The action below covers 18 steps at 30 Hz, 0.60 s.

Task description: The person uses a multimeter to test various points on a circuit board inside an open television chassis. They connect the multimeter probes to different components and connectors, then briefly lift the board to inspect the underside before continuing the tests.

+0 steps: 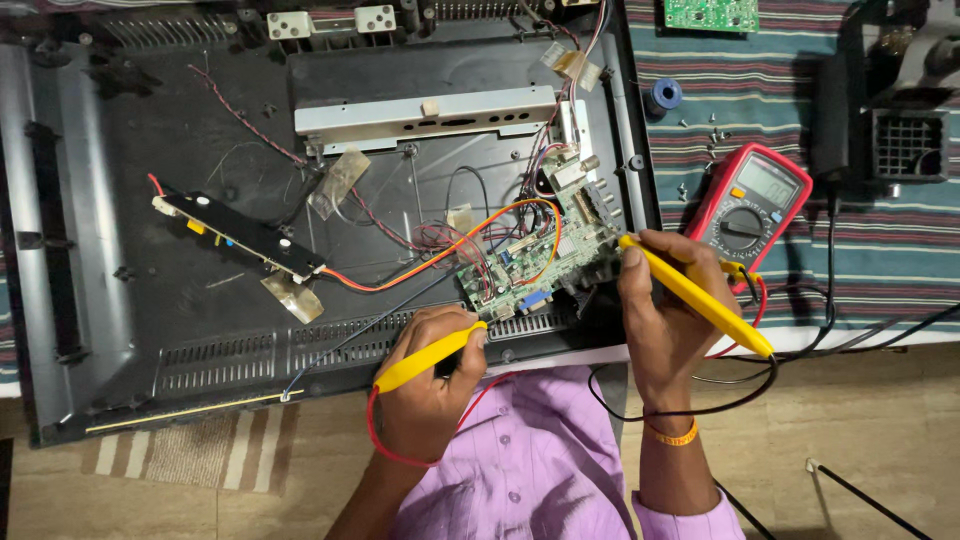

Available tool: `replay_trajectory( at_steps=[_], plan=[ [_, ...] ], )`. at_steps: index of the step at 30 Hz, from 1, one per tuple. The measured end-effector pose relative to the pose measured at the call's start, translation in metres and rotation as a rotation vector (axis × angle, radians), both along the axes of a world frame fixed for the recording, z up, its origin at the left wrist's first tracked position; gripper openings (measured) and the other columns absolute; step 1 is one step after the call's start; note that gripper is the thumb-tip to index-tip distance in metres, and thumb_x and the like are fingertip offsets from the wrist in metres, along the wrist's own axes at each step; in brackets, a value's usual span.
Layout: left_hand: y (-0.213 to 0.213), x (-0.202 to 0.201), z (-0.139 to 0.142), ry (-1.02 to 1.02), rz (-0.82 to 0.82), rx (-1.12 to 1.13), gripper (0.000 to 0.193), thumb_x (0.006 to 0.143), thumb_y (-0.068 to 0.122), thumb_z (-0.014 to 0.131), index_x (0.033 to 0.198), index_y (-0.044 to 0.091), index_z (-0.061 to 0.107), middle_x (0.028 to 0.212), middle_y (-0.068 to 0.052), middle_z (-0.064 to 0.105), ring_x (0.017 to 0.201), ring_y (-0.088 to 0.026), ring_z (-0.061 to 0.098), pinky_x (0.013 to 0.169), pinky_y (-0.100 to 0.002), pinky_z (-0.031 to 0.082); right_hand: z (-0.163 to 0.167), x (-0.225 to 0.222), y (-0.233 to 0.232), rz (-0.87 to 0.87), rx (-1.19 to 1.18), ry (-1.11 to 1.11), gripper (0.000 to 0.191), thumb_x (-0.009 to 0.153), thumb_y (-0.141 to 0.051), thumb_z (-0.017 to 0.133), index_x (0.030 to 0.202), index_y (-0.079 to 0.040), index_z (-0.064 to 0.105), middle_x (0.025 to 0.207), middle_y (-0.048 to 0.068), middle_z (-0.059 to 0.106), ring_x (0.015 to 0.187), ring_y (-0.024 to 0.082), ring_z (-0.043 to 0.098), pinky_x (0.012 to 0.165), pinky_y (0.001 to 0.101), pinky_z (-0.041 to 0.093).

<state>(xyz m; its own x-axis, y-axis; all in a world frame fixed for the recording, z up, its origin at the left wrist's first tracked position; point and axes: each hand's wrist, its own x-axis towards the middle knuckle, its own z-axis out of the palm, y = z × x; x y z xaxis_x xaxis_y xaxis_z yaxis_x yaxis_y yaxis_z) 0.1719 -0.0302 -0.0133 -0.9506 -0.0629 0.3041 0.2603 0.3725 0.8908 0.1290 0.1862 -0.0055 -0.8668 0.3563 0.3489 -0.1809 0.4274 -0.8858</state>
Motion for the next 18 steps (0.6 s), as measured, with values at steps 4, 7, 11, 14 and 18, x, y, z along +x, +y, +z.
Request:
replay_trajectory(
  at_steps=[4,7,11,14,18],
  plan=[
    [0.001,-0.001,-0.001,-0.028,0.009,0.009,0.016,0.092,0.006,0.073,0.106,0.0,0.066,0.104,-0.013,0.073,0.094,-0.024,0.073,0.087,-0.032,0.057,0.004,-0.006,0.001,0.004,0.245,0.062,0.013,0.103,-0.01,0.074,0.109,0.001,0.07,0.107,0.01,0.072,0.093,0.016,0.066,0.087,0.0271,0.052],
    [0.001,0.0,-0.001,-0.038,0.0,0.014,0.017,0.092,0.007,0.073,0.106,0.0,0.066,0.104,-0.013,0.073,0.095,-0.024,0.072,0.087,-0.033,0.057,0.005,-0.008,0.0,0.024,0.259,0.078,0.012,0.103,-0.01,0.075,0.108,0.0,0.071,0.107,0.01,0.073,0.093,0.016,0.068,0.088,0.0274,0.053],
    [0.001,0.0,-0.002,-0.044,-0.007,0.016,0.017,0.093,0.007,0.072,0.107,0.0,0.065,0.105,-0.013,0.073,0.096,-0.025,0.072,0.088,-0.033,0.057,0.005,-0.009,0.0,0.038,0.289,0.06,0.011,0.101,-0.007,0.076,0.106,0.0,0.07,0.106,0.011,0.074,0.095,0.019,0.07,0.088,0.0298,0.055],
    [0.002,0.0,-0.002,-0.048,-0.004,0.012,0.017,0.093,0.007,0.072,0.107,0.0,0.065,0.104,-0.013,0.073,0.095,-0.025,0.072,0.087,-0.033,0.057,0.006,-0.011,0.0,0.056,0.361,0.09,0.009,0.099,-0.003,0.077,0.104,0.0,0.07,0.105,0.011,0.074,0.094,0.021,0.072,0.088,0.0313,0.056],
    [0.001,0.001,-0.004,-0.051,-0.001,-0.002,0.017,0.092,0.007,0.073,0.106,0.001,0.065,0.104,-0.013,0.073,0.094,-0.024,0.072,0.086,-0.033,0.057,0.007,-0.014,-0.003,0.071,0.451,0.133,0.011,0.097,0.0,0.078,0.102,0.0,0.069,0.103,0.011,0.074,0.095,0.024,0.073,0.088,0.0327,0.057]
  ],
)
